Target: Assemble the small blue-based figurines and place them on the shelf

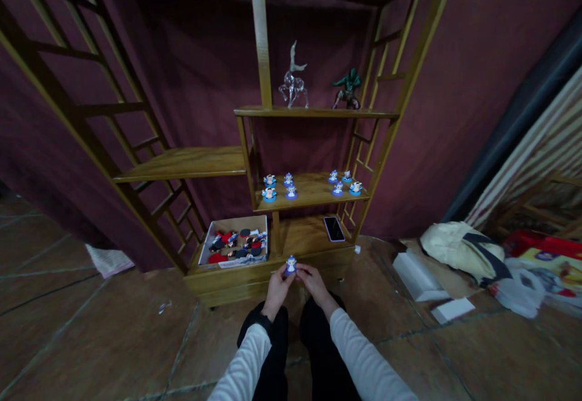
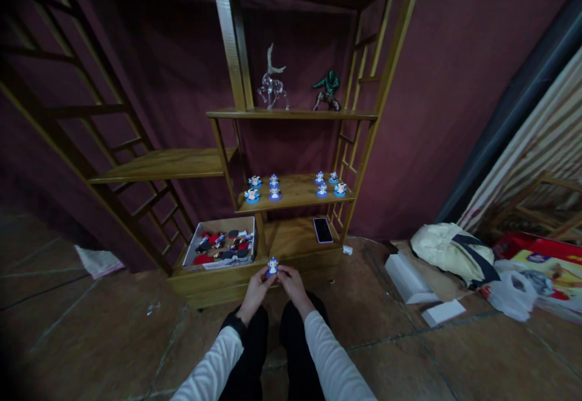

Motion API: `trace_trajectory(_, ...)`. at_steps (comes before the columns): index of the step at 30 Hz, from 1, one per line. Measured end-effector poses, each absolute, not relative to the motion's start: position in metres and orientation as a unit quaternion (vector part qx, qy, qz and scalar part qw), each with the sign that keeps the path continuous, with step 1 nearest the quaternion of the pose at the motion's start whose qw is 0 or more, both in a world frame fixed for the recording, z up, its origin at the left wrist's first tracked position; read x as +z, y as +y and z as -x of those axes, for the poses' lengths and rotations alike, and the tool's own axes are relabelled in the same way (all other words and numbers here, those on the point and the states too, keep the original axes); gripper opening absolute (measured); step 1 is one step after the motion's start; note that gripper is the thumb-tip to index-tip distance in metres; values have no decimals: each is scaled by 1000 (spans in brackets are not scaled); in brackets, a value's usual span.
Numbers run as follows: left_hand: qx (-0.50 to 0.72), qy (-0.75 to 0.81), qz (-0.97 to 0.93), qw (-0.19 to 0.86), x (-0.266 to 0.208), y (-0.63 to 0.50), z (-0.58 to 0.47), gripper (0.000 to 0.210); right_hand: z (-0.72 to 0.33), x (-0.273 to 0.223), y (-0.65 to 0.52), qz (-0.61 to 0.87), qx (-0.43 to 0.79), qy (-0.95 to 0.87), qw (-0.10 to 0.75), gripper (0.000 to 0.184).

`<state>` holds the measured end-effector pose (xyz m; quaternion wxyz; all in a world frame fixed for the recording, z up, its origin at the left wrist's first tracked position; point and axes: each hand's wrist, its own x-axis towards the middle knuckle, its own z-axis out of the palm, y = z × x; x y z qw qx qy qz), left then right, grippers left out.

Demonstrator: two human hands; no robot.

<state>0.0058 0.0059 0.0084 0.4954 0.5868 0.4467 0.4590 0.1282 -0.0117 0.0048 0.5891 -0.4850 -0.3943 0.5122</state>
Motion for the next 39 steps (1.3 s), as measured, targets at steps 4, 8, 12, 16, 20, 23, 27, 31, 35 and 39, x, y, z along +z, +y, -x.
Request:
trace_trajectory(4, 474, 460, -554, 506, 8, 9, -5, 47, -128, 1, -10, 519, 441, -445, 582, 29)
trace_trajectory(8, 470, 460, -531, 534, 9, 14, -5, 53, -131, -1, -10, 536, 369, -494, 577, 21)
trace_trajectory(12, 481, 458, -511, 545, 7, 18, -10, 55, -134, 0, -8, 535, 364, -512, 564, 22)
trace_trajectory(16, 480, 453, -522, 540, 6, 19, -17, 54, -134, 4, -8, 518, 377, -491, 590, 26)
trace_trajectory(20, 466, 462, -536, 532, 11, 17, -22, 54, -137, 10, -10, 507, 385, -497, 590, 27)
trace_trajectory(23, 464, 455, -530, 545, 16, 15, -24, 52, -141, 15, -13, 499, 395, -505, 583, 28)
trace_trajectory(27, 456, 440, -527, 567, 24, 13, -28, 47, -148, 20, -16, 501, 394, -506, 581, 30)
trace_trajectory(31, 465, 439, -529, 557, 32, 12, -35, 43, -154, 26, -17, 505, 387, -517, 573, 39)
trace_trajectory(35, 461, 446, -559, 526, 33, 11, -40, 38, -158, 38, -20, 567, 303, -571, 512, 45)
trace_trajectory(39, 461, 456, -575, 498, 29, 10, -45, 37, -160, 51, -21, 607, 241, -607, 453, 39)
